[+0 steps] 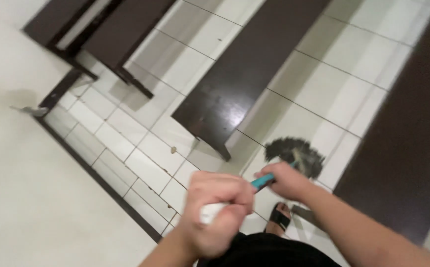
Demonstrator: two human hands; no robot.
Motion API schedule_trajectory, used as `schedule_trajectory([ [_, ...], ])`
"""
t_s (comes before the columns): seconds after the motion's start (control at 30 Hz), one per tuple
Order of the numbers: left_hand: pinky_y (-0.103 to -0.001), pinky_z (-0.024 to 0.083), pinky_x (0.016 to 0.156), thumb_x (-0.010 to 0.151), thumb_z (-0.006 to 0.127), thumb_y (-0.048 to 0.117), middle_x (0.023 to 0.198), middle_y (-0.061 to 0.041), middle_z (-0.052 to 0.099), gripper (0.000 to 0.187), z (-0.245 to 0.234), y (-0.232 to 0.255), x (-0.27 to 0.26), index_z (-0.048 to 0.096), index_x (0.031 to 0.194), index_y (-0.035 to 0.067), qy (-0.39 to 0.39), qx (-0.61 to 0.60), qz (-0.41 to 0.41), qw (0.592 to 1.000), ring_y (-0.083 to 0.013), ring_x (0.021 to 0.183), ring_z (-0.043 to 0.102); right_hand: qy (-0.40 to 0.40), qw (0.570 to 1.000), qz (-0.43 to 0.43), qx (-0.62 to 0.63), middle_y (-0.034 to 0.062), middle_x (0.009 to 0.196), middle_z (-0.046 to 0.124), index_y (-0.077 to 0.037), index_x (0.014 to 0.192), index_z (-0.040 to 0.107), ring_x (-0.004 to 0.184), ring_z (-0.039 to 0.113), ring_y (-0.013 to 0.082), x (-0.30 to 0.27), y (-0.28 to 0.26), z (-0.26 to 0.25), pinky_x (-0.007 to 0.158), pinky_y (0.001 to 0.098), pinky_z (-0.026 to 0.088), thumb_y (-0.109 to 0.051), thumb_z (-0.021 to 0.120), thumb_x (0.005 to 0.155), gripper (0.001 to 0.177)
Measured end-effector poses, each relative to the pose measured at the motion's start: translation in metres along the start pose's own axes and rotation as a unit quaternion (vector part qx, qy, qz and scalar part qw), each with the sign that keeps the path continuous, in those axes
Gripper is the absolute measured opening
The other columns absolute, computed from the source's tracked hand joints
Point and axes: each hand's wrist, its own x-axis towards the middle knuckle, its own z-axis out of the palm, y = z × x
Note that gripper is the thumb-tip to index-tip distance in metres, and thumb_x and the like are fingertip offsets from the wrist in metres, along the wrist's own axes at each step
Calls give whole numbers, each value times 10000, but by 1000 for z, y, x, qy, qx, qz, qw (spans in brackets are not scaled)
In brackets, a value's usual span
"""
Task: The recorder is mopping the tiled floor in between rows of long wooden benches.
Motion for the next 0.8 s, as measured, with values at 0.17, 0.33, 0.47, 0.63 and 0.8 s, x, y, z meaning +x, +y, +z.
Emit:
schedule_trajectory([
  [0.17, -316, 578, 758, 848, 549, 28, 836, -120, 694, 61, 54, -54, 14, 591, 810, 5, -34, -50, 0, 998, -255, 736, 703, 94, 969, 198, -118, 177, 888, 713, -22, 810, 714, 860, 693, 370, -30, 59, -37, 794, 432, 542, -238, 781, 906, 245],
  [0.33, -328, 577, 826, 941, 573, 47, 863, -132, 686, 108, 71, -101, 6, 641, 873, -3, -38, -58, -27, 997, -257, 866, 720, 77, 959, 217, -166, 165, 934, 703, -49, 868, 697, 893, 693, 359, -37, 91, -51, 811, 436, 545, -150, 821, 755, 195],
  [0.47, -324, 550, 707, 958, 561, 63, 790, -139, 677, 132, 47, -86, -7, 659, 898, -2, -48, -106, -150, 982, -243, 693, 667, 85, 970, 162, -162, 154, 952, 712, -74, 913, 710, 919, 689, 367, -30, 121, -20, 796, 437, 546, -78, 761, 757, 165],
  [0.63, -343, 604, 800, 991, 555, 0, 955, -182, 714, 81, -4, -71, -50, 566, 1070, -12, 73, -137, 58, 986, -257, 804, 697, 0, 983, 136, -122, 170, 820, 705, -50, 812, 691, 804, 693, 355, 10, 19, 2, 743, 429, 544, -213, 770, 822, 181],
  [0.8, -366, 610, 753, 910, 505, -42, 749, -162, 691, 111, -75, 6, -75, 591, 856, 4, 55, -38, 30, 997, -247, 736, 724, -108, 981, 3, -162, 194, 739, 693, -58, 726, 729, 720, 656, 382, 61, -60, 36, 660, 454, 527, -164, 739, 742, 108],
])
